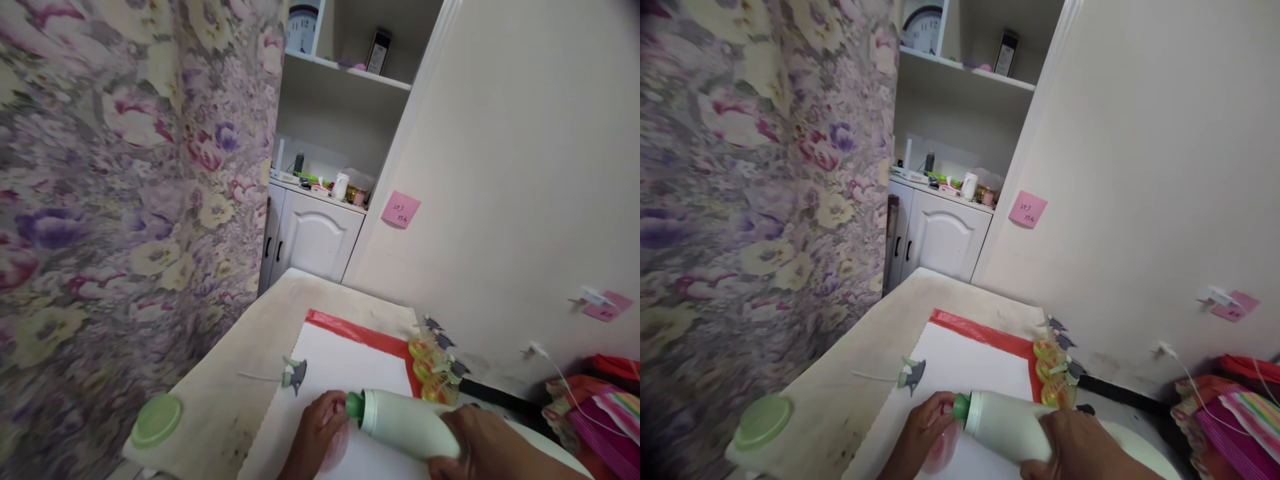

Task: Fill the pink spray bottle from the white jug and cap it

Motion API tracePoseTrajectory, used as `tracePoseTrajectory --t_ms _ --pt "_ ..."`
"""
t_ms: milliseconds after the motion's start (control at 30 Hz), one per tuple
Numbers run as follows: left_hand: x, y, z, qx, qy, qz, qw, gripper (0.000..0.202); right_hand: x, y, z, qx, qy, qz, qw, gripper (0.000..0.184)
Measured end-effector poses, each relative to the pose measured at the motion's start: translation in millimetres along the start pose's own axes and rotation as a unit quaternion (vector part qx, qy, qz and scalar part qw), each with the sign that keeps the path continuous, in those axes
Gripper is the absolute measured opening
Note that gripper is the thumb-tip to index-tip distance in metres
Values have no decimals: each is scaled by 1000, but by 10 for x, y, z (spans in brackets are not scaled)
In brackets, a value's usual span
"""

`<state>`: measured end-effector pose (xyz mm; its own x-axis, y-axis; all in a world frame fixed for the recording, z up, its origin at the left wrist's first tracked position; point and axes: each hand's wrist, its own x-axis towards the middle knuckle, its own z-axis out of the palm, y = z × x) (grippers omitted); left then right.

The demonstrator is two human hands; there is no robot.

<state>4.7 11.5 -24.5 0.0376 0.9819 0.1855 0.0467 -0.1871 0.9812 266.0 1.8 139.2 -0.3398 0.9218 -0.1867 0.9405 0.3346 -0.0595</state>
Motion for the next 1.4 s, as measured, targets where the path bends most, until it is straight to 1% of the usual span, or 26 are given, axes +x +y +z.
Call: tracePoseTrajectory --t_ms 133,200,367,500,700,867,1033,1133,1200,1400 --pt "5 -2 -4 -4 0 -1 1000 21 14 12 0 0 7 -1 1000 24" --pt "1 -6 -6 -9 1 1 1000 22 15 3 -11 3 1 3 1000 24" --pt "-3 -34 -7 -9 5 4 1000 22 5 -24 -41 0 -10 7 1000 29" --pt "5 -37 -5 -6 2 0 1000 20 10 -37 -63 -7 -9 5 1000 29" --pt "6 -6 -6 6 -3 3 1000 20 27 -38 -66 -5 -4 -9 1000 22" --pt "9 -22 -9 3 -2 5 1000 20 38 -34 -53 -13 4 -12 1000 21" --pt "7 -60 -4 7 0 7 1000 20 18 -113 -142 -29 -10 2 1000 22" --pt "12 -87 -1 -6 -4 10 1000 20 6 -143 -183 -19 -15 -11 1000 21" --pt "16 -94 -2 -13 -6 13 1000 20 3 -137 -181 -13 -13 -19 1000 21" --pt "17 -57 -6 -14 -6 13 1000 21 0 -89 -130 -21 -9 -9 1000 23"
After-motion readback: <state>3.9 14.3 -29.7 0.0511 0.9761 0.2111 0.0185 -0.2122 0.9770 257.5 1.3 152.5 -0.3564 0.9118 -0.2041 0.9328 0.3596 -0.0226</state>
